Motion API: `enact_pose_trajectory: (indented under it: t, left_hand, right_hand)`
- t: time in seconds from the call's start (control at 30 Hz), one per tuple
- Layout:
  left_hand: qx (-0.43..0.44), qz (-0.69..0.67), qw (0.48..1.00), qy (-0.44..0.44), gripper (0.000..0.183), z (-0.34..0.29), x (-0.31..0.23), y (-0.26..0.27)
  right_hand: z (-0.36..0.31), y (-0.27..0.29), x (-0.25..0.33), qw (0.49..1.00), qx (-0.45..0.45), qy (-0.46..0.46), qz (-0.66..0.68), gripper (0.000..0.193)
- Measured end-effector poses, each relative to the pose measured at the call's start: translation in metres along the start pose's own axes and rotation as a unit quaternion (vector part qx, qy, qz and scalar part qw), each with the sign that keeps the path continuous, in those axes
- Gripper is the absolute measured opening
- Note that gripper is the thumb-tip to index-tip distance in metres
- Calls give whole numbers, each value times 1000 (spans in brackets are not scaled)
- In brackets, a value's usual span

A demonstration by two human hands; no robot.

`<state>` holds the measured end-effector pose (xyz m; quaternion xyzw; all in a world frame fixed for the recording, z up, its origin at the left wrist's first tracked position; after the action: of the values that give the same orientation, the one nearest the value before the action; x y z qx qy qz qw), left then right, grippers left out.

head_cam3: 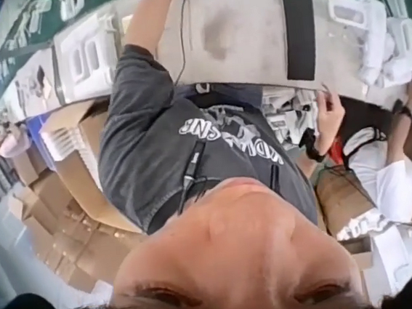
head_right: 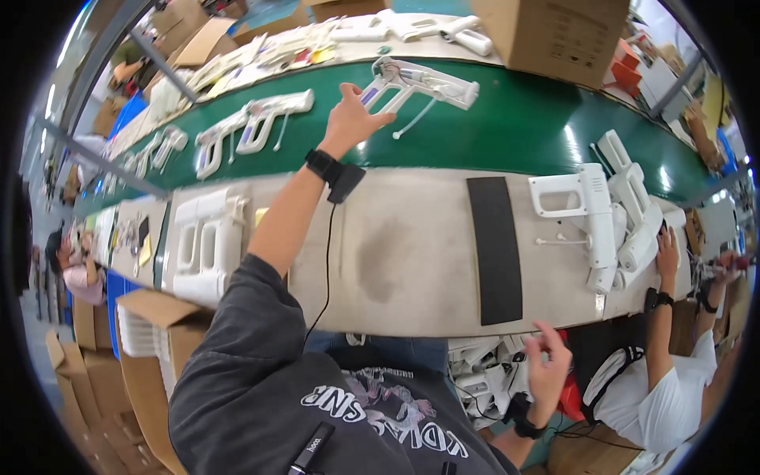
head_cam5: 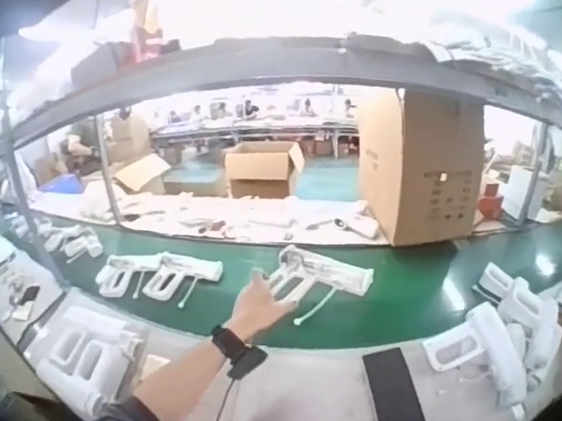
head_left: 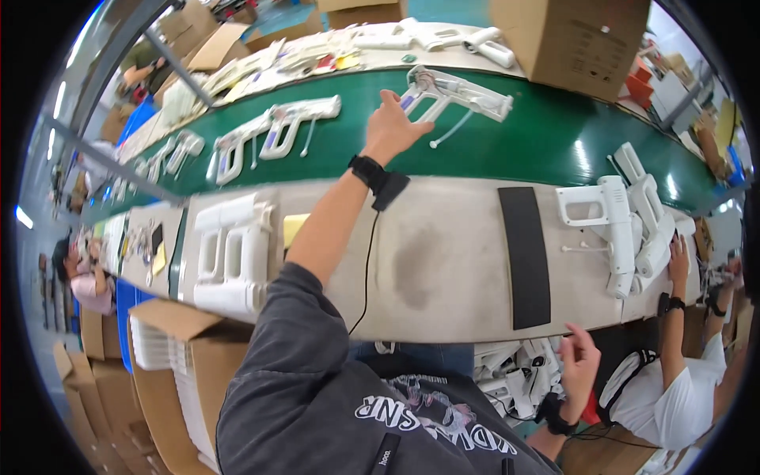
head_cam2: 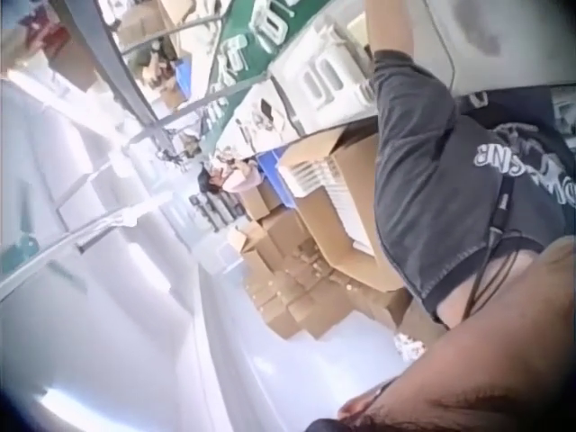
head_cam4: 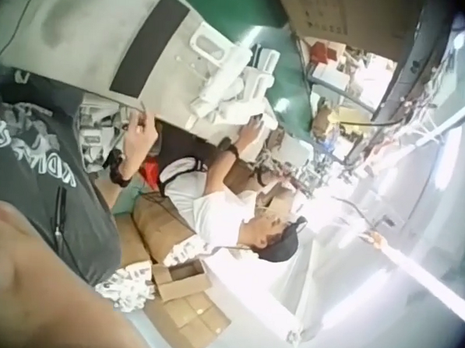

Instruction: The person assembles a handheld device by fitting a white plastic shell over internal components, pressing the halves together, and then peeling the backing from a black foam pad to stick it onto the housing before placing the unit into a box.

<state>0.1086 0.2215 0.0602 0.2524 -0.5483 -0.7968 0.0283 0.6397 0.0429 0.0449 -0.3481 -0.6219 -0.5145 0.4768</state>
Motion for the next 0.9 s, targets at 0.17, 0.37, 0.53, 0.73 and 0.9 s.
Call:
enact_pose_trajectory:
  t: [0.17,0.37,0.53,0.73,0.9]
  left_hand:
    - [-80,-58,993,61,77,-160,13,62]
    - [-99,-38,986,132,66,-304,41,61]
    - [-116,-48,976,178,75,-351,47,44]
    - [-172,168,957,164,90,-346,102,59]
    - [-58,159,951,258,97,-328,159,68]
  right_hand:
    - [-4,-102,26,989,141,42,30,31]
    - [-18,-178,60,941,323,92,39,33]
    - [-29,-220,72,889,441,120,-4,37]
    - [-25,-250,94,878,463,123,-20,38]
    - [-22,-285,113,855,493,162,-3,38]
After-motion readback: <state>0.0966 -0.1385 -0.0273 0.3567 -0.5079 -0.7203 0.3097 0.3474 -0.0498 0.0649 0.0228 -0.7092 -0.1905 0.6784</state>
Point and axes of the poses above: each hand's wrist, its own z-axis towards the middle knuckle, its own y-axis out of the back of the hand, x = y × z, the point moved 6 cm from there along z, towards the middle knuckle, and after that the axes turned 13 degrees about z, right-handed, at the moved point
